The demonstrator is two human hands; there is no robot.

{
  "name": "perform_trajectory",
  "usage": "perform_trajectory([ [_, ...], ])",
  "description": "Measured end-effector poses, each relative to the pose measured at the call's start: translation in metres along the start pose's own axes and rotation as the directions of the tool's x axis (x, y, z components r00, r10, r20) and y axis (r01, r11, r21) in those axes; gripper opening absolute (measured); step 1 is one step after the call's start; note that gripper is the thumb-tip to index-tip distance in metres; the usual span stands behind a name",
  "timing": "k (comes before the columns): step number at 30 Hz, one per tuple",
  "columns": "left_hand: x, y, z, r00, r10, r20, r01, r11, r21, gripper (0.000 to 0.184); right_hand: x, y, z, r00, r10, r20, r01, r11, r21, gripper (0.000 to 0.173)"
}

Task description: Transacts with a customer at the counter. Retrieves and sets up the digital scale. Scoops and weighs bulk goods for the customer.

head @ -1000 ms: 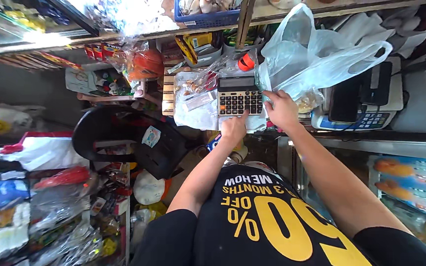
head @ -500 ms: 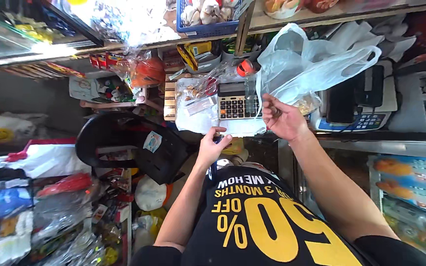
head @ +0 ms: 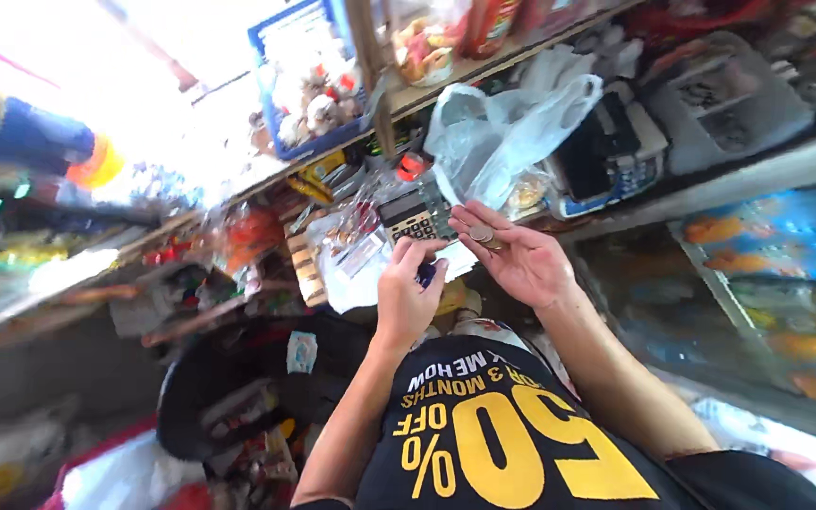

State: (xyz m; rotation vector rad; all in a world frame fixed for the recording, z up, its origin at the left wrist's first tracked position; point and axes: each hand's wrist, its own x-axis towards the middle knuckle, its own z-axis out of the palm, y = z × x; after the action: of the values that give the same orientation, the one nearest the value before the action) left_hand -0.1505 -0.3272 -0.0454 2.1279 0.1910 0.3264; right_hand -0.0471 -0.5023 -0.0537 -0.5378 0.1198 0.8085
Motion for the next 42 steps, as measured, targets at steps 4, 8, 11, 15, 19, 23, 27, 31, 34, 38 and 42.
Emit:
perform_trajectory([
  [4,0.017,-0.013,0.012,0.986,0.019,0.165,-0.012,0.999,-0.047,0.017,-0.023,-0.015,-0.014,0.944,-0.281,-0.171,0.276,0.96,-0.054,0.05],
  [8,0.056,0.022,0.058,0.943,0.235,0.235,-0.233,0.972,-0.038,0.021,-0.036,-0.036,-0.024,0.889,-0.347,-0.298,0.342,0.937,-0.068,0.042],
  [11,0.094,0.053,0.101,0.88,0.338,0.335,-0.38,0.922,0.068,0.028,-0.034,-0.055,-0.037,0.88,-0.389,-0.273,0.379,0.921,-0.092,0.056],
  [15,0.135,0.08,0.153,0.828,0.293,0.478,-0.43,0.88,0.204,0.031,-0.024,-0.097,-0.06,0.876,-0.408,-0.259,0.4,0.913,-0.084,0.063],
  [19,0.169,0.106,0.195,0.772,0.137,0.62,-0.395,0.869,0.299,0.033,-0.014,-0.14,-0.084,0.839,-0.417,-0.349,0.398,0.908,-0.128,0.06],
  [23,0.201,0.124,0.234,0.689,0.02,0.725,-0.415,0.83,0.372,0.034,0.002,-0.175,-0.107,0.807,-0.399,-0.436,0.374,0.916,-0.146,0.058],
  [27,0.212,0.122,0.278,0.713,0.196,0.674,-0.586,0.695,0.417,0.027,0.015,-0.204,-0.124,0.784,-0.414,-0.463,0.39,0.908,-0.152,0.056],
  [31,0.234,0.112,0.307,0.743,0.343,0.575,-0.622,0.67,0.405,0.023,0.032,-0.225,-0.136,0.751,-0.398,-0.526,0.425,0.902,-0.075,0.043],
  [34,0.244,0.118,0.318,0.757,0.22,0.615,-0.524,0.768,0.37,0.028,0.044,-0.235,-0.143,0.729,-0.312,-0.609,0.435,0.898,0.061,0.029],
  [38,0.244,0.122,0.308,0.769,0.135,0.625,-0.381,0.882,0.277,0.046,0.06,-0.253,-0.159,0.679,-0.298,-0.671,0.406,0.914,0.005,0.026],
  [42,0.216,0.109,0.273,0.827,0.175,0.534,-0.306,0.937,0.166,0.032,0.091,-0.291,-0.191,0.536,-0.484,-0.692,0.469,0.852,-0.232,0.029],
])
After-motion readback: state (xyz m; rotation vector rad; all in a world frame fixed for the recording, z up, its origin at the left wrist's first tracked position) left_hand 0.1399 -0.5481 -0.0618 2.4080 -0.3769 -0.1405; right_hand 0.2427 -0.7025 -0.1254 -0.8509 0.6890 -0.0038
